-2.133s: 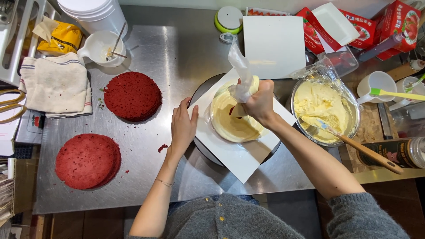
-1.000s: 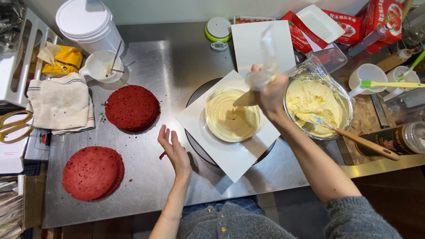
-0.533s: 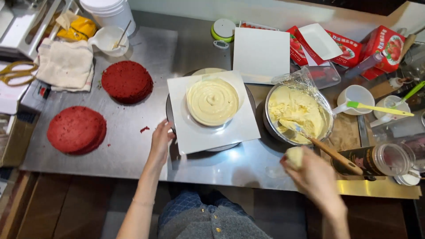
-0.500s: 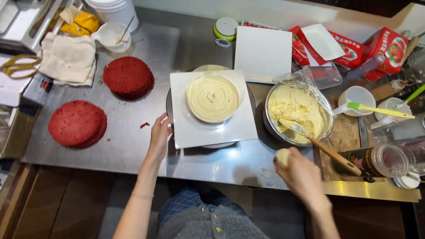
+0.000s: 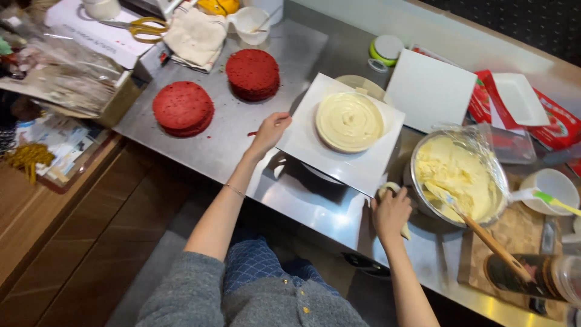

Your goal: Filling a piping bag with frosting, piping it onto a red velvet cake layer, and placing a second layer on top

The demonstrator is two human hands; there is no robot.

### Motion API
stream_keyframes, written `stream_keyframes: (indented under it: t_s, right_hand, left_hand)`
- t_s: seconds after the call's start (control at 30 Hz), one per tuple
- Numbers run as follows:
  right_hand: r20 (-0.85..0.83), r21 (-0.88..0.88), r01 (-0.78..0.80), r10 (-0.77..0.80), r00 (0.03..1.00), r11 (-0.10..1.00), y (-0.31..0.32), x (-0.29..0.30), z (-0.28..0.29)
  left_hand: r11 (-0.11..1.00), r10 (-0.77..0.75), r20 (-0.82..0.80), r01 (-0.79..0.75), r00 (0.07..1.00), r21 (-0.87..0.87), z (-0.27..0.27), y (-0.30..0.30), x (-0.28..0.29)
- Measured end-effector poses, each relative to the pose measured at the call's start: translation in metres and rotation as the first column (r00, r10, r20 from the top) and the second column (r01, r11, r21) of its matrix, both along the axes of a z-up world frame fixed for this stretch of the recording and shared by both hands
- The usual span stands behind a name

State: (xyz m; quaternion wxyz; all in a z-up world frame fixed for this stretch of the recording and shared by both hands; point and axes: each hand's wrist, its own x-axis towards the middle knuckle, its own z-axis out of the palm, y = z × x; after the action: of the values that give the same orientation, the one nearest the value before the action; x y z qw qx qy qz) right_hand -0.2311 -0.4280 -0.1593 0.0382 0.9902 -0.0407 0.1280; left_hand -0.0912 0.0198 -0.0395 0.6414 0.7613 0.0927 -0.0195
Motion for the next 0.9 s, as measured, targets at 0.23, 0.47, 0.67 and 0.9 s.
stream_keyframes:
  t_s: [0.23,0.47,0.67,0.9]
  right_hand:
    - [0.271,0.007,0.034,-0.035,0.962,0.999,-0.007,-0.041,0.03]
    - [0.278,0.846,-0.116,-0.243,0.929,0.521,0.253,-0.09,0.051]
    - [-0.218,0.92,0.276,0.222,0.95,-0.279,0.549,0.087,0.094]
    - [-0.446,0.847,0.472,0.155,0.881,-0.246,0.614,0.171,-0.009]
  left_hand:
    - [0.936,0.319,0.234,-0.344,0.918,0.07,-0.011,0.162,-0.004]
    - [0.738,0.375,0.16,-0.399,0.913,0.544,-0.128,0.413,0.039]
    - [0.911,0.236,-0.209,-0.141,0.949,0.387,-0.13,0.447,0.067]
    - [0.977,0.151,-0.262,-0.103,0.953,0.187,-0.131,0.455,0.082]
